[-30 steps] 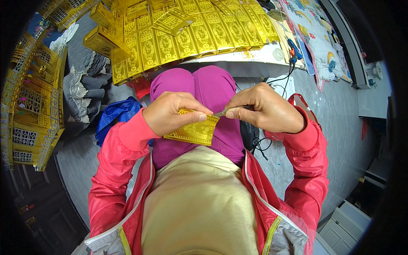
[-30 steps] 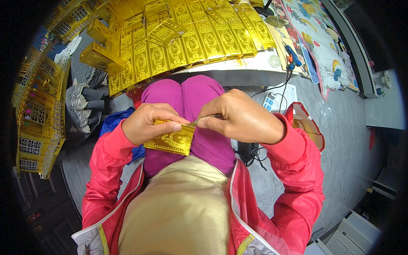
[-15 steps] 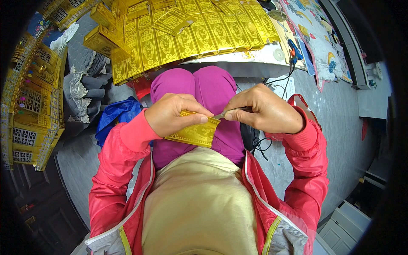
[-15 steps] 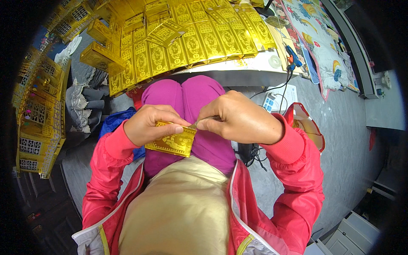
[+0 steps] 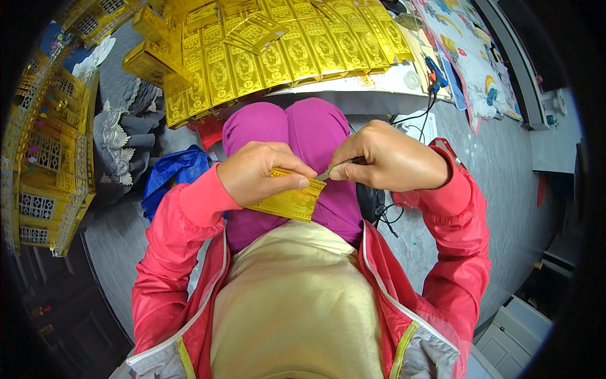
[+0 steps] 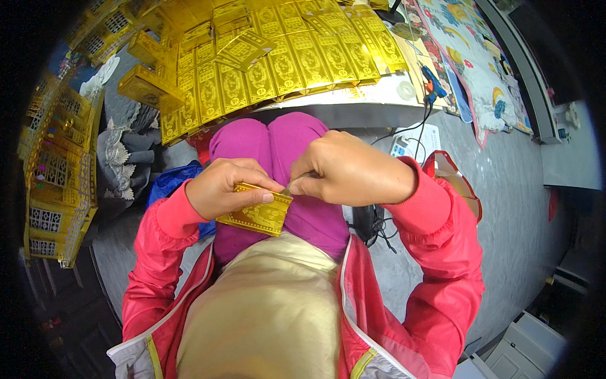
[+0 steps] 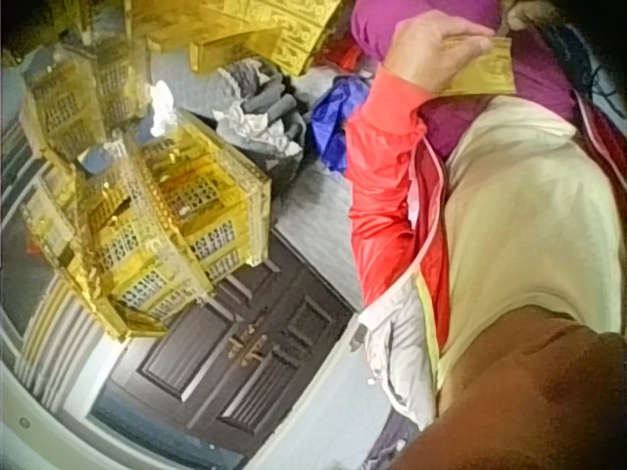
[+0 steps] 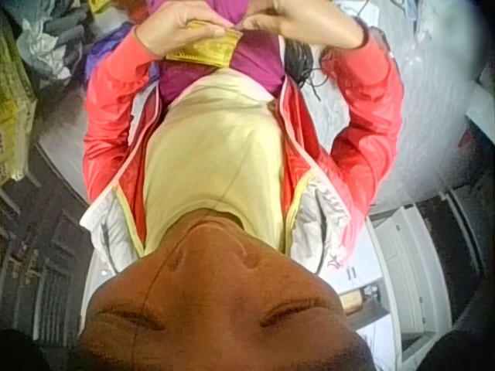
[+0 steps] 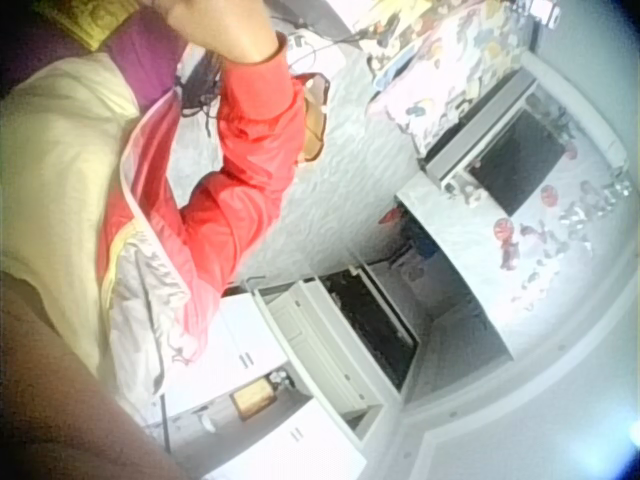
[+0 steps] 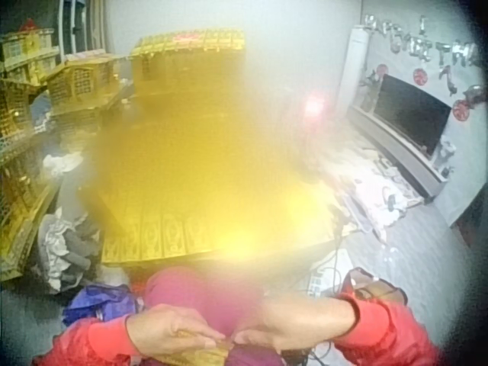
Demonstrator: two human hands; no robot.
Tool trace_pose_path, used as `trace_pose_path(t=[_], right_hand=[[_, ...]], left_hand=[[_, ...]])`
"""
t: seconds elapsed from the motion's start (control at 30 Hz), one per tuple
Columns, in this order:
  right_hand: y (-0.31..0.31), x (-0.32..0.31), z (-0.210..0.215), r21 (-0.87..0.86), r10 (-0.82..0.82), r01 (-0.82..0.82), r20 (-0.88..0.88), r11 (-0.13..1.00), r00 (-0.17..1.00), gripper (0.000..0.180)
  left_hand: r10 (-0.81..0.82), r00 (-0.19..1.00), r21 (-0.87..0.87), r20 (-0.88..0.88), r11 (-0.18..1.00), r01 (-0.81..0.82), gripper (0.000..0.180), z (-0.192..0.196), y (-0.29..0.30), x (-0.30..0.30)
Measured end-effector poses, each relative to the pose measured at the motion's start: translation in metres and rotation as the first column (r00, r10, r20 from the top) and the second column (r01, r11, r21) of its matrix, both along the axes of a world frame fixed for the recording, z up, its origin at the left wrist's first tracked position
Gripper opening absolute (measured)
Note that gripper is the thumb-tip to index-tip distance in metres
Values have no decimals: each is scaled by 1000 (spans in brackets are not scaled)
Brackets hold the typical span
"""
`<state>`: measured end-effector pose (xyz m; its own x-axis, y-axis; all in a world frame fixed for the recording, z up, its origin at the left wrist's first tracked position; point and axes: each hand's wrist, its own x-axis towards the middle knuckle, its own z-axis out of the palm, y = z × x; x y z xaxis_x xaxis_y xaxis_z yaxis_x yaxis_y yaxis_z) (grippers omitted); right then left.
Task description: The person assembles small gold-colored paper boxes by folding edges and applying hot glue to seal them. They handle each box one at a time, fold the sides, apply glue with a hot glue gun, and press the edges to close the box.
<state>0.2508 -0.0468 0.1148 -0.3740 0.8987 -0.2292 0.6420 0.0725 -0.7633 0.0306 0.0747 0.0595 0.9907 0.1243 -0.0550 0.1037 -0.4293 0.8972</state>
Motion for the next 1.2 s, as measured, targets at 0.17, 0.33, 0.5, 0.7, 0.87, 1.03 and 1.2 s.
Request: trace_pose_path(t=[0.17, 0.33, 0.5, 0.7, 0.87, 1.03, 1.2], right_hand=[[11, 2, -6, -19, 46, -48, -73, 999, 996, 16], [17, 5, -12, -55, 78, -85, -109, 995, 991, 17], [19, 8, -12, -78, 70, -77, -91, 994, 993, 17], [17, 7, -10, -91, 51, -59, -97, 994, 994, 18], [17, 6, -1, -104, 73, -76, -32, 992, 997, 16], [17, 6, 2, -133, 95, -95, -9, 987, 995, 16], [17, 4, -7, -84, 75, -80, -57, 993, 996, 16]], left_hand=[[-49, 999, 66, 0, 997, 49, 22, 0, 0, 3], [-64, 997, 107, 30, 992, 61, 22, 0, 0, 4], [-28, 1000, 79, -1, 996, 28, 20, 1, 0, 4], [-29, 1000, 85, -9, 996, 29, 20, 1, 0, 5], [-20, 1000, 66, -11, 998, 21, 20, 1, 0, 4], [-30, 999, 91, -10, 995, 31, 21, 0, 0, 4], [-29, 1000, 92, -5, 995, 29, 20, -1, 0, 3]])
